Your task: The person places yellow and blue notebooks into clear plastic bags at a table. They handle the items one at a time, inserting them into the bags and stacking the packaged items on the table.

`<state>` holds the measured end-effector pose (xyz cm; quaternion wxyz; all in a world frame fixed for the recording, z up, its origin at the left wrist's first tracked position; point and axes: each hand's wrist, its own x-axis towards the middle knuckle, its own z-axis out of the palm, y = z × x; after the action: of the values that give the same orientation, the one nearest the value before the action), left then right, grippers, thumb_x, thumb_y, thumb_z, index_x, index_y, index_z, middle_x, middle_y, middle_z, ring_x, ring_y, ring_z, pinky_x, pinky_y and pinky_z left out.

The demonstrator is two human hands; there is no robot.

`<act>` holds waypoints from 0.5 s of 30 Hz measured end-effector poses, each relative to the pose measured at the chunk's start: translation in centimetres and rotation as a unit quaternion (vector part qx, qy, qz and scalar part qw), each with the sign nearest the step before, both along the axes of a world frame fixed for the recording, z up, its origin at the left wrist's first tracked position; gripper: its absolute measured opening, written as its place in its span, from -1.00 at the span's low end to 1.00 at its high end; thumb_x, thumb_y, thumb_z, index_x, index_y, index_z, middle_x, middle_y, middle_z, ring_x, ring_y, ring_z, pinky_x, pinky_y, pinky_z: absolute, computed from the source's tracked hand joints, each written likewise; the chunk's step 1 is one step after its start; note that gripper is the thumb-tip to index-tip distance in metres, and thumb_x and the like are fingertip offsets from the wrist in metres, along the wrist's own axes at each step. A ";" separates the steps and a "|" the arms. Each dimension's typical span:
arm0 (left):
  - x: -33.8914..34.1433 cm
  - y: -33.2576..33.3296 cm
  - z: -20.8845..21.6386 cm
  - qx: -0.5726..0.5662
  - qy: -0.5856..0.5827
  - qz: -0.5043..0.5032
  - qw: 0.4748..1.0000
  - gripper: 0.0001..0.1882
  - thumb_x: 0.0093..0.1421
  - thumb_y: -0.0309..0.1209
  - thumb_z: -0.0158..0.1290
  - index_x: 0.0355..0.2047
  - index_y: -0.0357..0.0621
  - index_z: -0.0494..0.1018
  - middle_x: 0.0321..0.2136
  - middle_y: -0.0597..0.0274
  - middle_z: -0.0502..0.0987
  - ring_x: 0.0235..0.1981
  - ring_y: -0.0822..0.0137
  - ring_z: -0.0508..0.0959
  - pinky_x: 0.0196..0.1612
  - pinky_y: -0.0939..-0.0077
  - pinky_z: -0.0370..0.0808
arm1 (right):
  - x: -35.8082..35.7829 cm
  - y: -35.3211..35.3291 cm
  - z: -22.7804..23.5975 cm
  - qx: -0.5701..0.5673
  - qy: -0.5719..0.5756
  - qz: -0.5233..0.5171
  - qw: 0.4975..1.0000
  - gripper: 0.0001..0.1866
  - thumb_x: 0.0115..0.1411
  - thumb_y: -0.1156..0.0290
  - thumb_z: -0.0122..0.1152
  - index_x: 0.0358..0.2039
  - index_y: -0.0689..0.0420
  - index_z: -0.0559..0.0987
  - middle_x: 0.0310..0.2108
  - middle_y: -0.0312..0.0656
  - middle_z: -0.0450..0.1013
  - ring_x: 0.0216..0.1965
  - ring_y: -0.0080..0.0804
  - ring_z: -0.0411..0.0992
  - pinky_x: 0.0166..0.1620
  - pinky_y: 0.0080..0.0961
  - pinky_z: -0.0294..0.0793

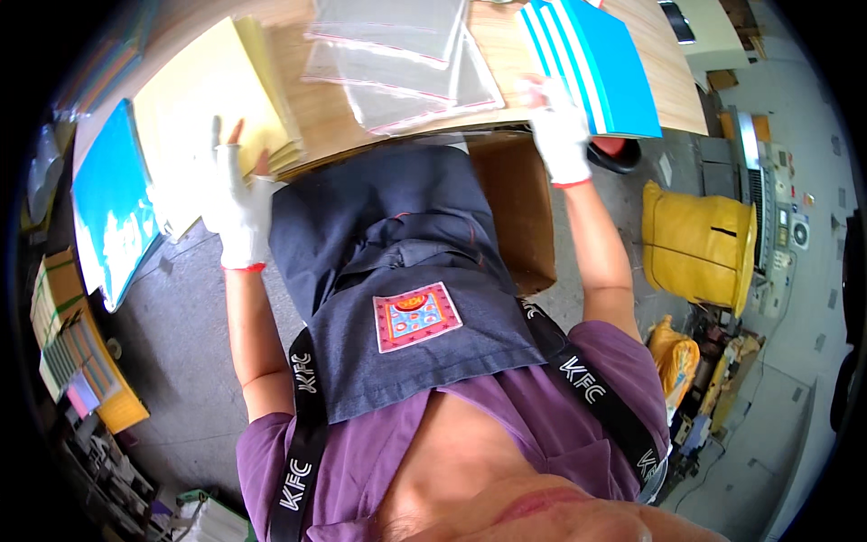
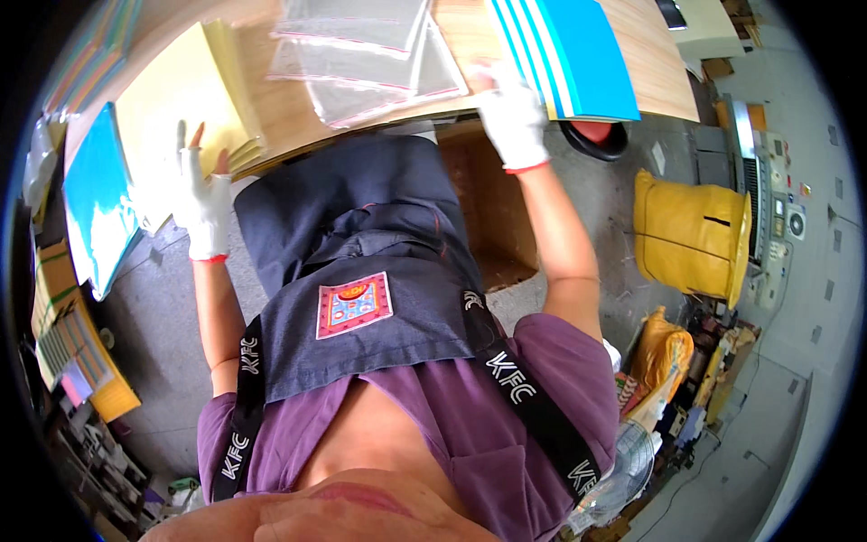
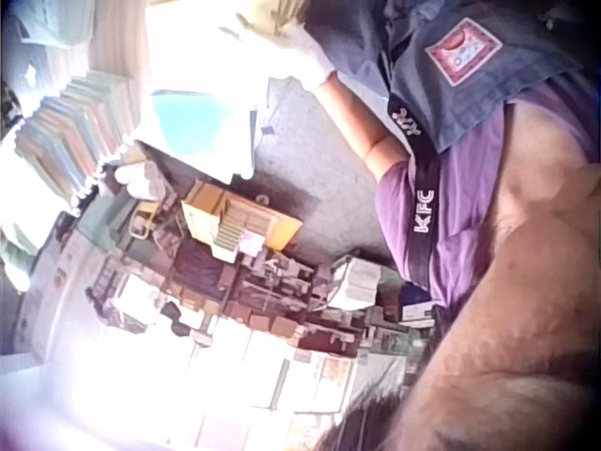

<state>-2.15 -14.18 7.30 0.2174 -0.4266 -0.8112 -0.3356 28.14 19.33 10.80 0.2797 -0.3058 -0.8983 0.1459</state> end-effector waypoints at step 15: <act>6.1 19.9 -5.0 -0.073 0.073 -0.166 0.981 -0.52 0.11 -0.11 0.17 0.01 -0.04 0.49 0.10 -0.01 0.43 0.15 -0.03 0.36 0.15 0.03 0.27 | 12.6 9.5 6.2 0.174 -0.282 -0.146 0.932 -0.45 0.15 -0.13 0.23 -0.14 0.12 0.64 -0.10 -0.07 0.58 -0.09 -0.15 0.55 -0.04 -0.32 0.52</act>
<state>3.95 5.76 2.32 0.1853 -0.5936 -0.7333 -0.2750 40.70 28.87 17.04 0.0818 -0.4084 -0.8970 -0.1478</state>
